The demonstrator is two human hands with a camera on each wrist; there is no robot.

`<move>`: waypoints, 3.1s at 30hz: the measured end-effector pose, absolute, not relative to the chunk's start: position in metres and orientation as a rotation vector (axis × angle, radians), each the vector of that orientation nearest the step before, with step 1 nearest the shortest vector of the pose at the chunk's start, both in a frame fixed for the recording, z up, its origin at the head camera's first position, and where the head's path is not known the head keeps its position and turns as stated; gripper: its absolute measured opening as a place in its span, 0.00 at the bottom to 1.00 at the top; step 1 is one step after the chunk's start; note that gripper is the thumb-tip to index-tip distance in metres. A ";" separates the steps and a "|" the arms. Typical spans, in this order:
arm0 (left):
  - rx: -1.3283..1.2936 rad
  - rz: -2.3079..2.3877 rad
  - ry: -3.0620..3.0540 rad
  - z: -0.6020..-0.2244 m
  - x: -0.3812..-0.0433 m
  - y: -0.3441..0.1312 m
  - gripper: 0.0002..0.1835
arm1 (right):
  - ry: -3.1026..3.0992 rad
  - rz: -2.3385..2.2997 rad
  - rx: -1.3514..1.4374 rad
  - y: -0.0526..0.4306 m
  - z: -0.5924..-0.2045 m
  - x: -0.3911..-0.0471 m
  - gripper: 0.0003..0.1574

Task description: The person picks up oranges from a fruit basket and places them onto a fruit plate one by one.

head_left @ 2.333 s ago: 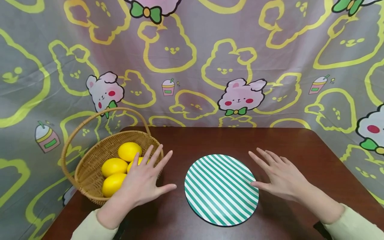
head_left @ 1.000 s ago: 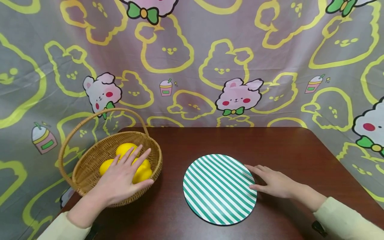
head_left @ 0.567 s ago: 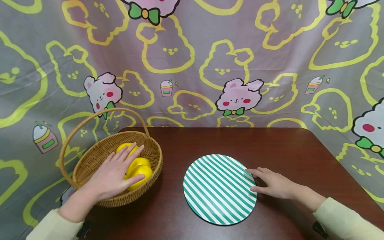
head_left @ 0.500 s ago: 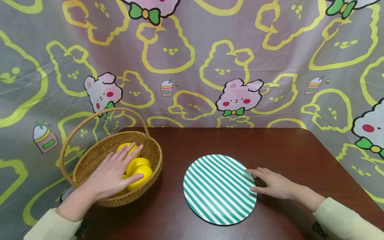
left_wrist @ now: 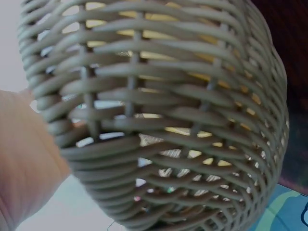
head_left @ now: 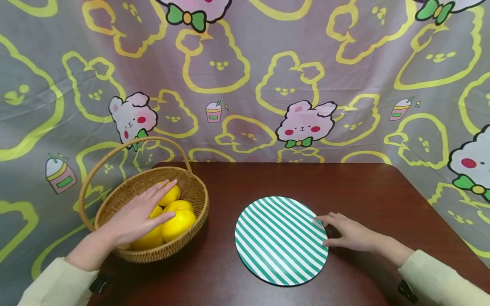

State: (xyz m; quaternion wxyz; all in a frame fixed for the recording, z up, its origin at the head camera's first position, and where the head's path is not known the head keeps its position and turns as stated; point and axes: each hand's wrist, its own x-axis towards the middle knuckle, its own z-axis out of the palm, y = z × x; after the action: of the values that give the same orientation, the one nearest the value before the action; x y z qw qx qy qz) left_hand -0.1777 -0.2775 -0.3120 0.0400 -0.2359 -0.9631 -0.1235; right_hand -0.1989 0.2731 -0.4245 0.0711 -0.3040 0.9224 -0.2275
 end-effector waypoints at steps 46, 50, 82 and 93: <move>-0.842 -0.860 -3.049 -0.317 -0.212 -0.291 0.41 | 2.653 -0.920 -0.923 0.276 -0.431 -0.210 0.32; -0.852 -0.916 -3.078 -0.320 -0.214 -0.291 0.41 | 2.653 -0.927 -0.926 0.275 -0.431 -0.210 0.32; -1.192 -1.346 -3.085 -0.337 -0.216 -0.293 0.39 | 2.675 -0.939 -0.918 0.275 -0.431 -0.207 0.31; -1.235 -1.229 -3.083 -0.343 -0.209 -0.287 0.41 | 2.678 -0.944 -0.936 0.274 -0.429 -0.207 0.31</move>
State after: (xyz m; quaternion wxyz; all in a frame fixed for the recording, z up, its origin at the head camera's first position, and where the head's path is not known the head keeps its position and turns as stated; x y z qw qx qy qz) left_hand -0.2089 -0.2868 -0.3425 -0.1984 -0.3418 -0.8533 -0.3402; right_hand -0.2071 0.2737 -0.4292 0.0756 -0.3122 0.8931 -0.3149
